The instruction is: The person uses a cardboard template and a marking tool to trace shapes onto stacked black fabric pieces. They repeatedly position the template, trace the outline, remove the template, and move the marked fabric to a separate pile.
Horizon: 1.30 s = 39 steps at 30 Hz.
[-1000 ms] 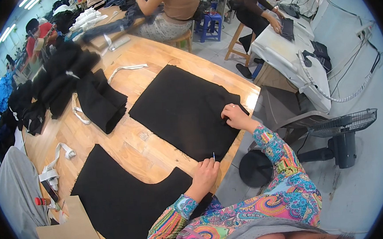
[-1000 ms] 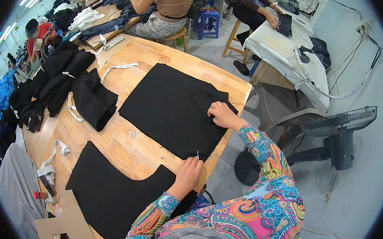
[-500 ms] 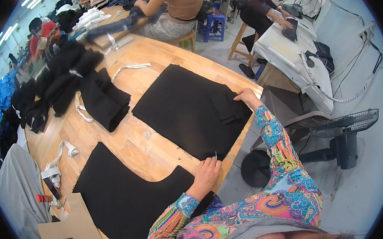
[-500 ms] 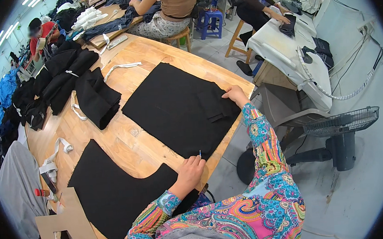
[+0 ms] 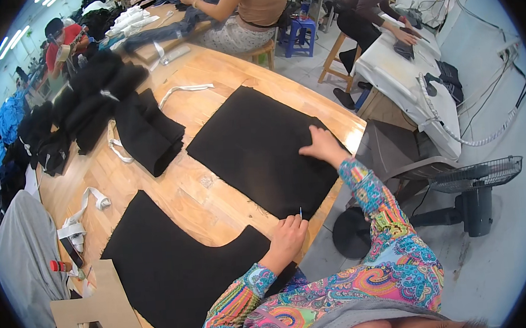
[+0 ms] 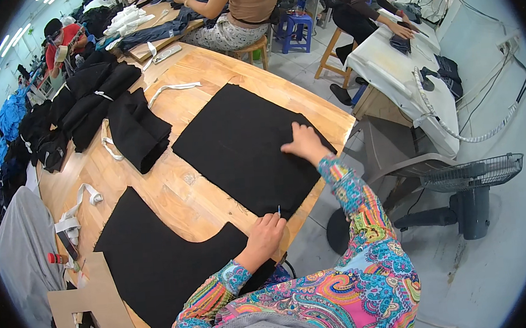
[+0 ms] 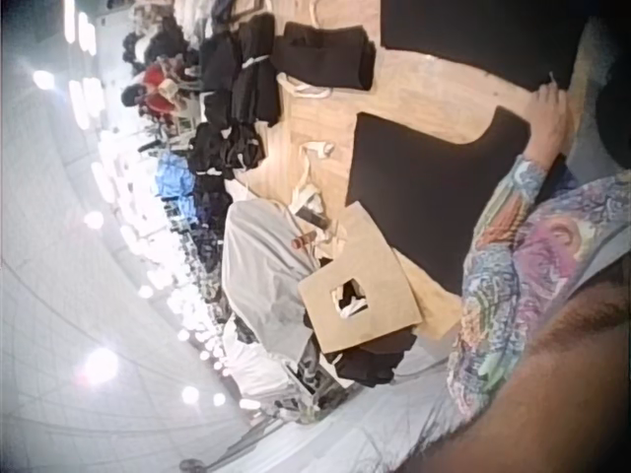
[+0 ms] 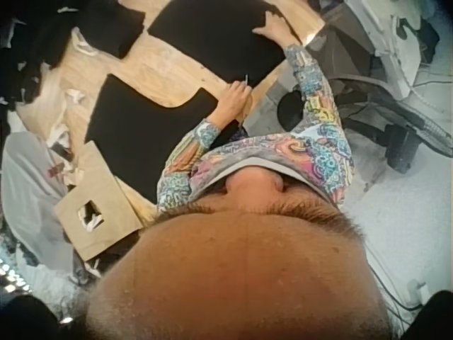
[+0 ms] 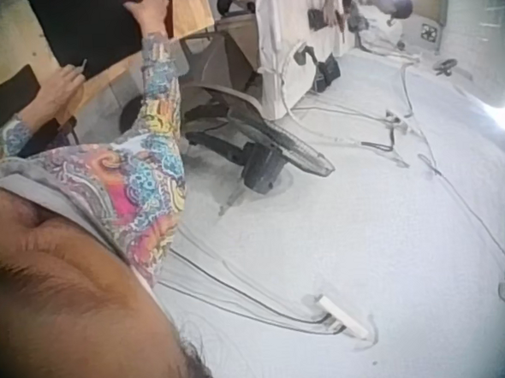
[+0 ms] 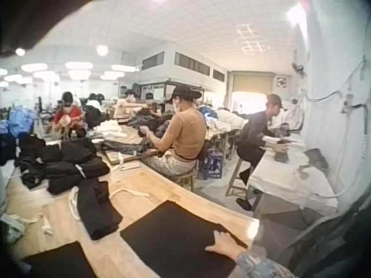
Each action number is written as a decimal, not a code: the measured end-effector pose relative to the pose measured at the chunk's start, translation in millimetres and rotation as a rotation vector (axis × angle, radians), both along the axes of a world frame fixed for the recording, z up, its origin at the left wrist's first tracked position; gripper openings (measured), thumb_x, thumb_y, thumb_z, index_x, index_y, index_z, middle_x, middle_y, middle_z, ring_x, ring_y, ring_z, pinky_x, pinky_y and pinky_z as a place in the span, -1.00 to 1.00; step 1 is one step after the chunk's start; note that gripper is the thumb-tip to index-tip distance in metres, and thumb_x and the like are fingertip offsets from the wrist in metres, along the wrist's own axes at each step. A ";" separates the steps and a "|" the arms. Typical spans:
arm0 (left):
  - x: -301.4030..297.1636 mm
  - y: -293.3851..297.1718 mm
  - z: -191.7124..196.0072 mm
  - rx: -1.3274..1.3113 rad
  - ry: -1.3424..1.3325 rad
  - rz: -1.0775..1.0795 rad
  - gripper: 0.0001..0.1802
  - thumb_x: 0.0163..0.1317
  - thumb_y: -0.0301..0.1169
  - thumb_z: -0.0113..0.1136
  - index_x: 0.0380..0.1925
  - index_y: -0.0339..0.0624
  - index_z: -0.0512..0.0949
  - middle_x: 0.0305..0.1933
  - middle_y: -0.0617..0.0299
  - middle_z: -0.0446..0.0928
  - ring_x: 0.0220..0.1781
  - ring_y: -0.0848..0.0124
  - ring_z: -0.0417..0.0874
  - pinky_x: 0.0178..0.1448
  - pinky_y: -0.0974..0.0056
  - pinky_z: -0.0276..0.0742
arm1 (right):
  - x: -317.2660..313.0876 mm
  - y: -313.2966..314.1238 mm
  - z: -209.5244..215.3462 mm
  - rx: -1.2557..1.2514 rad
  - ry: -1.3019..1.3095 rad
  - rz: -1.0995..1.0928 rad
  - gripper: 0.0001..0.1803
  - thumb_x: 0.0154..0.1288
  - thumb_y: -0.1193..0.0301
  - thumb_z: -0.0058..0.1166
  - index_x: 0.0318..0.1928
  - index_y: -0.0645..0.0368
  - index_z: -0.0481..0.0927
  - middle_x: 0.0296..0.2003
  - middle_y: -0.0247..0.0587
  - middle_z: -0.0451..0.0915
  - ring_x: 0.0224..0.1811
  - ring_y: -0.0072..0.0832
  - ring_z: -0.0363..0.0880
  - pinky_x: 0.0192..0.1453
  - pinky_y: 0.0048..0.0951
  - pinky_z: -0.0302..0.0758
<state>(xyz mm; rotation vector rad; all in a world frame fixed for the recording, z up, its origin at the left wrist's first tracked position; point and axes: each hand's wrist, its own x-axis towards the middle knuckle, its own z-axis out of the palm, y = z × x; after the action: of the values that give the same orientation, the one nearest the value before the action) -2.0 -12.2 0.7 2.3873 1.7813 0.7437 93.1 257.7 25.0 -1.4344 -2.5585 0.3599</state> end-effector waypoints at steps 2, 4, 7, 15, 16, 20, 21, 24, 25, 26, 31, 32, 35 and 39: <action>1.4 0.6 -1.2 -0.013 -0.011 -0.009 -0.83 0.03 -0.46 0.08 -0.32 -0.21 0.45 -0.08 0.04 0.54 -0.07 0.25 0.53 -0.04 0.24 0.45 | -7.2 -14.2 -7.7 0.077 -0.173 -0.027 -0.28 0.01 0.25 0.23 0.15 0.37 0.32 -0.14 0.18 0.52 -0.05 0.08 0.52 0.05 -0.06 0.51; 1.6 1.3 2.1 -0.038 0.004 -0.016 -0.83 0.04 -0.47 0.08 -0.33 -0.21 0.45 -0.09 0.04 0.54 -0.07 0.25 0.53 -0.04 0.23 0.46 | -10.6 -15.3 -21.7 0.117 -0.207 -0.010 -0.34 0.06 0.35 0.16 0.16 0.40 0.30 -0.16 0.16 0.53 -0.08 0.08 0.52 -0.01 -0.12 0.56; 1.5 0.9 1.8 -0.034 0.000 -0.018 -0.84 0.04 -0.47 0.07 -0.33 -0.21 0.45 -0.09 0.05 0.54 -0.07 0.25 0.53 -0.03 0.23 0.46 | -8.5 -11.9 -31.2 0.296 -0.285 0.042 -0.53 0.11 0.48 0.04 0.06 0.41 0.33 -0.22 0.12 0.56 -0.09 -0.01 0.55 -0.15 -0.21 0.61; 1.4 2.5 3.4 -0.032 0.010 -0.027 -0.85 0.03 -0.48 0.07 -0.34 -0.19 0.44 -0.12 0.08 0.53 -0.11 0.26 0.51 -0.07 0.22 0.43 | 68.0 77.9 19.9 0.208 -0.085 -0.182 -0.59 0.05 0.62 -0.06 -0.04 0.08 0.54 -0.28 0.17 0.60 -0.16 0.05 0.58 -0.05 -0.03 0.48; 0.6 2.5 3.2 -0.027 0.021 -0.025 -0.85 0.03 -0.48 0.07 -0.34 -0.19 0.44 -0.13 0.09 0.52 -0.12 0.26 0.51 -0.08 0.23 0.42 | 77.8 90.3 22.8 0.225 -0.042 -0.195 -0.60 0.06 0.62 -0.07 -0.04 0.11 0.54 -0.25 0.14 0.60 -0.13 0.04 0.57 -0.02 -0.02 0.48; 3.7 5.2 6.7 -0.064 0.065 -0.033 -0.85 0.02 -0.46 0.07 -0.35 -0.17 0.43 -0.18 0.13 0.50 -0.14 0.28 0.48 -0.11 0.24 0.37 | 101.4 111.7 0.9 0.584 0.064 -0.331 -0.62 0.08 0.54 -0.03 -0.03 0.14 0.52 -0.17 0.02 0.57 -0.05 0.00 0.52 -0.02 0.00 0.45; 2.2 4.4 7.4 -0.112 0.082 -0.030 -0.85 0.02 -0.46 0.07 -0.35 -0.17 0.43 -0.18 0.14 0.50 -0.13 0.28 0.48 -0.09 0.24 0.37 | 87.8 100.6 -7.5 0.523 0.100 -0.296 -0.61 0.09 0.52 -0.02 0.00 0.13 0.51 -0.15 0.01 0.56 -0.03 0.01 0.49 0.01 -0.01 0.44; 1.0 4.5 8.1 -0.120 0.069 -0.023 -0.85 0.03 -0.46 0.07 -0.34 -0.16 0.43 -0.17 0.15 0.49 -0.08 0.27 0.47 -0.04 0.23 0.36 | 57.2 54.9 -27.0 0.115 0.077 -0.200 -0.52 0.13 0.21 0.13 0.07 0.08 0.48 0.12 -0.08 0.40 0.16 0.02 0.34 0.14 0.04 0.38; 3.4 6.6 7.6 -0.034 0.027 -0.023 -0.85 0.04 -0.46 0.07 -0.34 -0.16 0.43 -0.16 0.15 0.49 -0.05 0.26 0.47 -0.01 0.23 0.35 | 61.4 45.8 -41.6 0.095 0.065 -0.139 -0.38 0.17 0.03 0.11 0.19 0.01 0.39 0.26 -0.09 0.26 0.31 0.02 0.19 0.25 0.15 0.26; 0.3 2.9 3.8 0.028 0.003 0.018 -0.85 0.04 -0.46 0.07 -0.34 -0.16 0.43 -0.15 0.15 0.49 -0.02 0.25 0.47 0.02 0.22 0.34 | 35.2 21.1 -32.2 -0.030 -0.066 -0.170 -0.26 0.24 -0.12 -0.03 0.32 -0.04 0.25 0.37 -0.11 0.13 0.41 0.03 0.00 0.36 0.22 0.03; 0.2 2.0 -0.7 -0.012 -0.028 -0.013 -0.82 0.04 -0.45 0.07 -0.30 -0.18 0.42 -0.08 0.09 0.49 0.09 0.21 0.45 0.11 0.18 0.33 | 41.1 17.0 -42.2 0.067 -0.155 -0.173 -0.20 0.31 -0.23 -0.29 0.40 -0.02 0.12 0.44 -0.17 -0.02 0.49 -0.07 -0.18 0.44 0.21 -0.26; 0.4 1.5 -1.8 -0.026 -0.032 -0.025 -0.81 0.04 -0.45 0.07 -0.29 -0.19 0.42 -0.06 0.07 0.48 0.11 0.20 0.44 0.13 0.17 0.33 | 42.1 18.9 -41.4 0.070 -0.150 -0.179 -0.20 0.31 -0.23 -0.28 0.40 -0.03 0.13 0.44 -0.19 0.00 0.49 -0.09 -0.16 0.44 0.21 -0.25; 1.8 5.6 -4.6 0.027 -0.001 -0.049 -0.80 0.06 -0.45 0.06 -0.27 -0.20 0.42 -0.04 0.05 0.48 0.14 0.18 0.43 0.17 0.17 0.34 | 49.7 29.0 -42.7 0.079 -0.151 -0.204 -0.21 0.31 -0.23 -0.28 0.40 -0.04 0.13 0.44 -0.20 0.00 0.49 -0.10 -0.15 0.44 0.21 -0.24; 2.3 14.0 -7.6 0.029 0.001 -0.064 -0.81 0.07 -0.46 0.03 -0.27 -0.21 0.42 -0.03 0.02 0.48 0.20 0.15 0.42 0.19 0.16 0.36 | 56.8 40.2 -42.8 0.095 -0.159 -0.217 -0.21 0.31 -0.22 -0.28 0.40 -0.05 0.13 0.44 -0.21 0.00 0.49 -0.09 -0.14 0.43 0.22 -0.23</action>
<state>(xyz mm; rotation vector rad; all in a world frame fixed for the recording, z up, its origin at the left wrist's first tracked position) 0.2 1.9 -7.0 2.4499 1.6975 0.7665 149.9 297.9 -17.8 -1.7466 -2.4646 0.0932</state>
